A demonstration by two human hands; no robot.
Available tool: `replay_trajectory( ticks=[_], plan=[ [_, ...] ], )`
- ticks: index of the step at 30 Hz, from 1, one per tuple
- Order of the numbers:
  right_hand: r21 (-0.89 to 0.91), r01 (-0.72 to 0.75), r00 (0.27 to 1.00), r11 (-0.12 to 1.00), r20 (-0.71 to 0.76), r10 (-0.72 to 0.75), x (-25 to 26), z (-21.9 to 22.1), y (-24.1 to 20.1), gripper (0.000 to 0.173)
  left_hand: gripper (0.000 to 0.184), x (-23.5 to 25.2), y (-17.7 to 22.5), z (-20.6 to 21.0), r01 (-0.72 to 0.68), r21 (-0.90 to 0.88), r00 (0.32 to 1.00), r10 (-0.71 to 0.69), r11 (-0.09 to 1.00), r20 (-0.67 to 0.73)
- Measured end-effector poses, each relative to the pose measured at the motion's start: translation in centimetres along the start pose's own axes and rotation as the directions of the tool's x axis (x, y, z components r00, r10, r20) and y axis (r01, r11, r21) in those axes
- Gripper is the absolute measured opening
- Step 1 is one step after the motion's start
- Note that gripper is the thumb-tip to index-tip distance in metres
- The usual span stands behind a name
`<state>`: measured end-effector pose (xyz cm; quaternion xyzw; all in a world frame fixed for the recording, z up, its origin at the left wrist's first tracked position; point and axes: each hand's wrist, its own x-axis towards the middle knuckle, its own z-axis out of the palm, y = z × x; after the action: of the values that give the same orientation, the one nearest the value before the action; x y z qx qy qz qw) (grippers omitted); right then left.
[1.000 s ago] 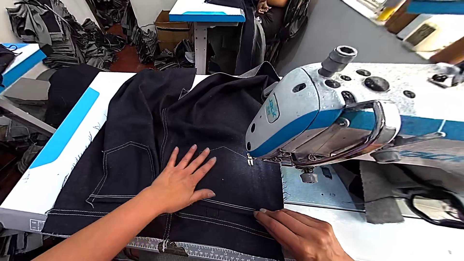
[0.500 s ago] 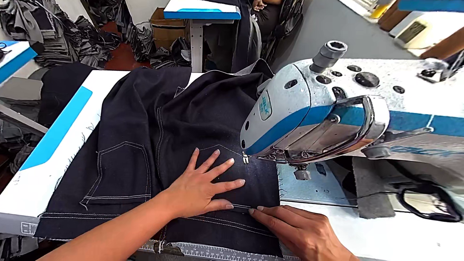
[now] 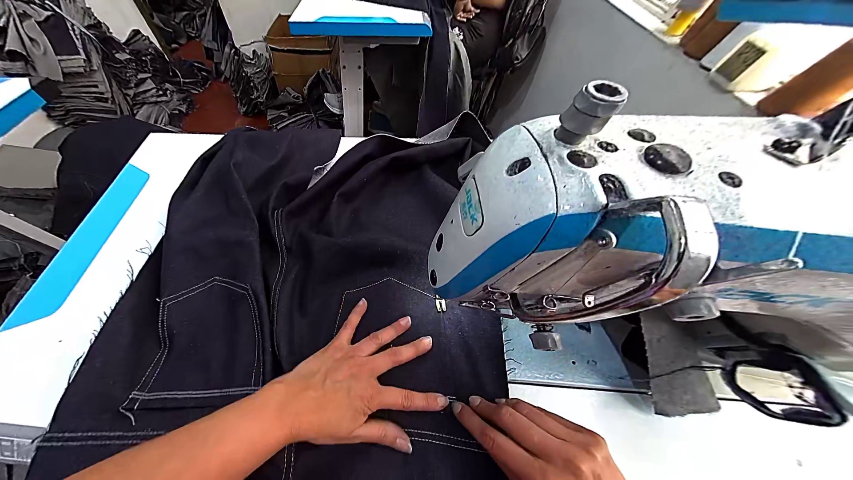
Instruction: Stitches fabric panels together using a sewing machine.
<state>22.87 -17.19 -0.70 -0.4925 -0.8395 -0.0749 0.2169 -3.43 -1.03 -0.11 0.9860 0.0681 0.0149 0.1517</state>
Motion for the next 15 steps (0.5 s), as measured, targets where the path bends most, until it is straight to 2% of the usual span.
replay_trajectory(
  ticks=[8, 15],
  plan=[
    [0.168, 0.026, 0.997, 0.986, 0.069, -0.038, -0.5, 0.6, 0.7, 0.030, 0.061, -0.1, -0.6, 0.3, -0.046, -0.016, 0.999, 0.046, 0.999, -0.025],
    [0.205, 0.021, 0.994, 0.978, 0.099, -0.042, -0.1, 0.4, 1.0, 0.030, 0.059, -0.1, -0.9, 0.1, -0.045, -0.027, 0.999, 0.044, 0.999, -0.025]
  ],
)
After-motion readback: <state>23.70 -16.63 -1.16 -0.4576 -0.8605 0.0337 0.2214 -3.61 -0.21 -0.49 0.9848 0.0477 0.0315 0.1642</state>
